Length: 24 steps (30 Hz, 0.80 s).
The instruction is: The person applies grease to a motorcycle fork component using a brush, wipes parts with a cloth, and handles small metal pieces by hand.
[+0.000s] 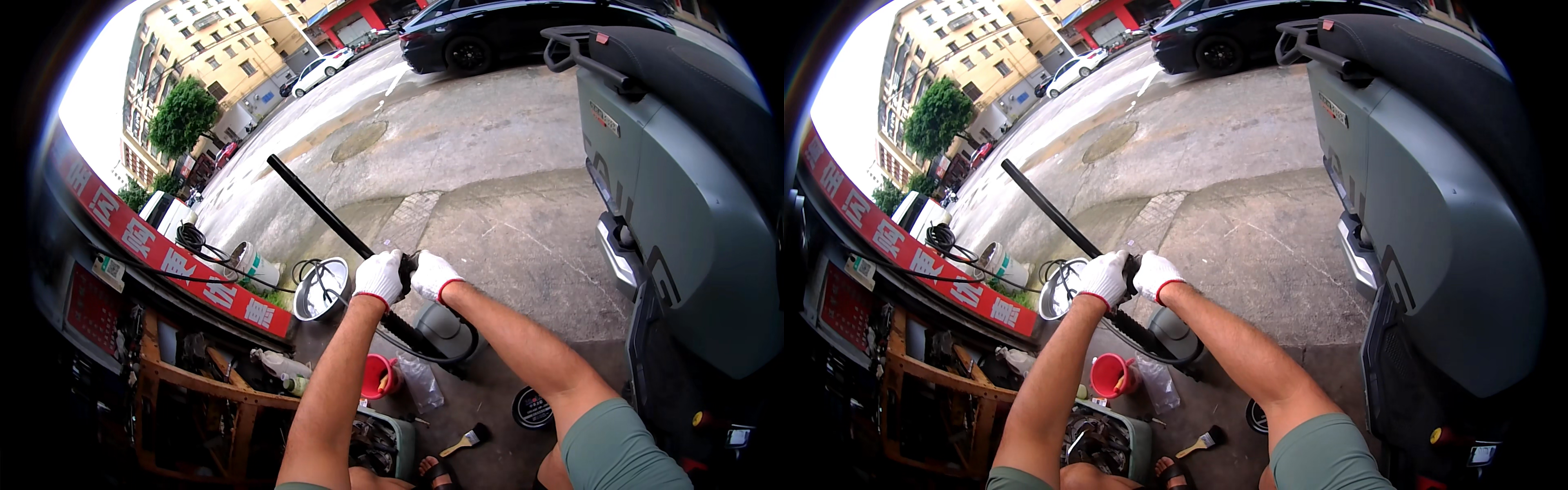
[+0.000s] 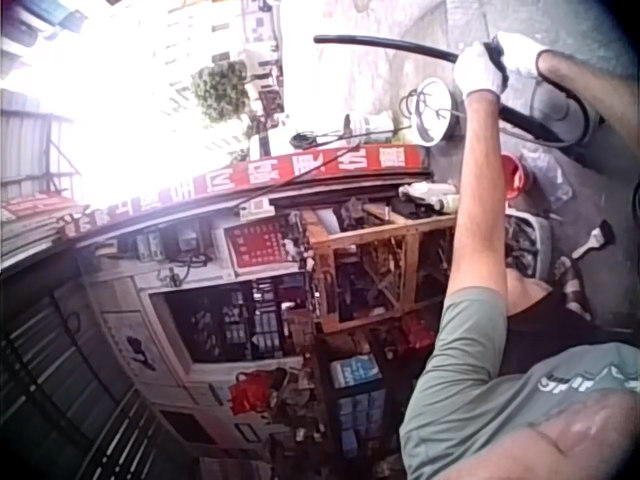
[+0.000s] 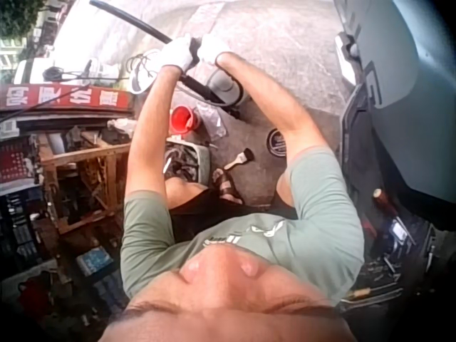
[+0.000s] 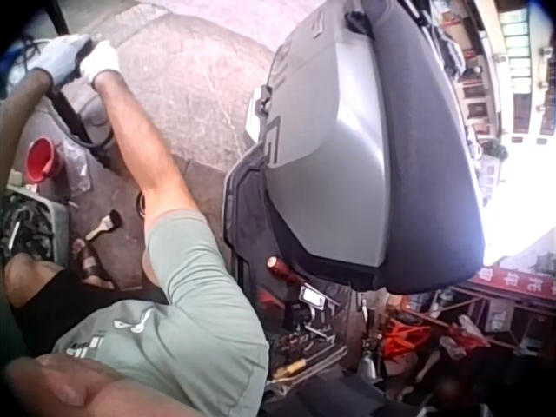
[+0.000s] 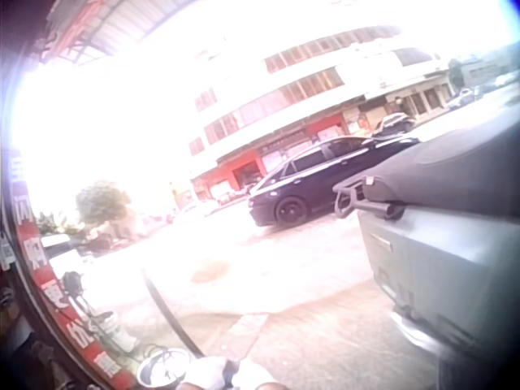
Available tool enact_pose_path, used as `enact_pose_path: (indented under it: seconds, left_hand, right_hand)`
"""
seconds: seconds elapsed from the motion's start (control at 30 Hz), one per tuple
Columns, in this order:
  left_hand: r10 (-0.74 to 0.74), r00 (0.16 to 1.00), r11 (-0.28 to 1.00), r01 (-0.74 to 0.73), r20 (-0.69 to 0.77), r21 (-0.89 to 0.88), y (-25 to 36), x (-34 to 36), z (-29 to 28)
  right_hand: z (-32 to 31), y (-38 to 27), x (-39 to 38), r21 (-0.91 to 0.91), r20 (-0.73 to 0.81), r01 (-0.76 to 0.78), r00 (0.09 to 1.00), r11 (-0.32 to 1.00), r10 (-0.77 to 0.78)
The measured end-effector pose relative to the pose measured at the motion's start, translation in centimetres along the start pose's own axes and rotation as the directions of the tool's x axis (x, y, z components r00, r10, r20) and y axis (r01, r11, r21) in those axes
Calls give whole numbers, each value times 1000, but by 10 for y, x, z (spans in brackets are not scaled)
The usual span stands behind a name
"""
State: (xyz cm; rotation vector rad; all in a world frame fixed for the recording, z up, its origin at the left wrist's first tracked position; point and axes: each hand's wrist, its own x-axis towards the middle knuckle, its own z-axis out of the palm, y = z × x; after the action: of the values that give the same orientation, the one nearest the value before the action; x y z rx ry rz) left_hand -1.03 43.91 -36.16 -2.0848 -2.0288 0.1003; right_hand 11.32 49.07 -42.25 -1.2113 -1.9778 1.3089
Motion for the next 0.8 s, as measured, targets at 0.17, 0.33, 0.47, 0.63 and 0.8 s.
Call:
enact_pose_path:
  seconds: [0.17,0.33,0.47,0.63,0.8]
  left_hand:
    - [-2,1000,1000,2,-12,-22,0,0,1]
    - [3,1000,1000,-3,-17,-11,-5,-1,6]
    - [17,1000,1000,-17,9,0,-2,-2,2]
    - [71,997,996,-72,25,58,-3,-5,1]
    - [120,993,992,-120,6,34,-7,-6,4]
  right_hand:
    - [-2,-1,-1,3,-27,5,1000,1000,-5]
    - [-5,-5,-9,-12,-70,-7,998,1000,6]
    - [-20,-4,-14,6,-28,50,998,999,-50]
    - [-22,-12,-24,-5,-35,3,999,1000,-4]
    - [-17,-11,-27,-27,-54,16,998,1000,-18]
